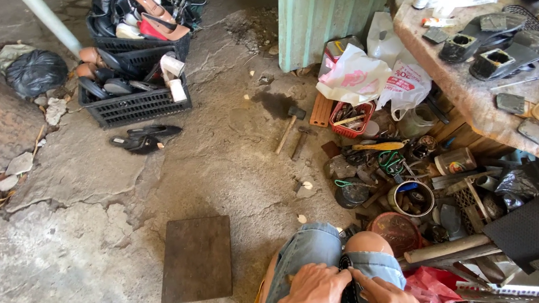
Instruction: Hand-stitching a shoe sole using a needle and thread
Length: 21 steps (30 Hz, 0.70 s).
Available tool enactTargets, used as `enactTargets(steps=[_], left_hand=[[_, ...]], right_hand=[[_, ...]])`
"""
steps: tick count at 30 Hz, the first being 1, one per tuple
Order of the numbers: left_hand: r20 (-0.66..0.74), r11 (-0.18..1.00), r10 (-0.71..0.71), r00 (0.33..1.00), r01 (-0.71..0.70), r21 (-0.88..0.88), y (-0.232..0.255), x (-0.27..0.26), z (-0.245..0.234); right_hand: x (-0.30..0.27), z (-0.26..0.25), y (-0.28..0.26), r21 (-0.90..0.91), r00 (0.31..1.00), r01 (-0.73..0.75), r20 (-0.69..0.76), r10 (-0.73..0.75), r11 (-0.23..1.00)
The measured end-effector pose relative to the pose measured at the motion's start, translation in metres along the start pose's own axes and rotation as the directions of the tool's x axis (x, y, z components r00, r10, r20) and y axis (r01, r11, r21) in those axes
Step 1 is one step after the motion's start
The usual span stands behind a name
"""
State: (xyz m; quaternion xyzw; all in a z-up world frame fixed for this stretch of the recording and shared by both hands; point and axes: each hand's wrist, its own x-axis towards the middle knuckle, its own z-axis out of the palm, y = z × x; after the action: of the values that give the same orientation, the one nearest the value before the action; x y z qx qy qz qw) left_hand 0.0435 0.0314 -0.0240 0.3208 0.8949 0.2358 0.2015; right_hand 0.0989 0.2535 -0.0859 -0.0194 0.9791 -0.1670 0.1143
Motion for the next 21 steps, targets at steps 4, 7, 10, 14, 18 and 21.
enactTargets(steps=[4,7,10,14,18,21], left_hand=[[-0.018,0.999,0.038,0.999,-0.038,-0.03,-0.013,0.006,0.011],[-0.087,0.996,0.09,0.992,-0.088,0.026,-0.016,0.005,0.009],[0.032,0.995,-0.049,0.998,0.046,0.087,-0.002,-0.004,-0.033],[0.224,0.868,-0.491,0.842,0.451,0.209,-0.013,-0.021,-0.072],[0.031,0.815,-0.553,0.832,0.533,0.227,-0.039,-0.048,-0.053],[-0.04,0.903,-0.404,0.914,0.405,0.142,-0.033,-0.039,-0.036]], right_hand=[[0.013,0.012,0.021,-0.086,0.98,-0.017,0.197,0.033,0.996],[0.017,0.023,0.03,-0.032,0.985,0.065,0.162,-0.059,0.997],[0.018,0.008,0.019,0.012,0.974,0.081,0.212,-0.081,0.997],[0.012,-0.05,-0.024,0.041,1.0,0.031,0.002,-0.031,0.999],[-0.001,-0.081,-0.05,0.157,0.959,0.282,-0.072,-0.274,0.947],[-0.015,-0.077,-0.049,0.287,0.972,0.233,-0.107,-0.211,0.929]])
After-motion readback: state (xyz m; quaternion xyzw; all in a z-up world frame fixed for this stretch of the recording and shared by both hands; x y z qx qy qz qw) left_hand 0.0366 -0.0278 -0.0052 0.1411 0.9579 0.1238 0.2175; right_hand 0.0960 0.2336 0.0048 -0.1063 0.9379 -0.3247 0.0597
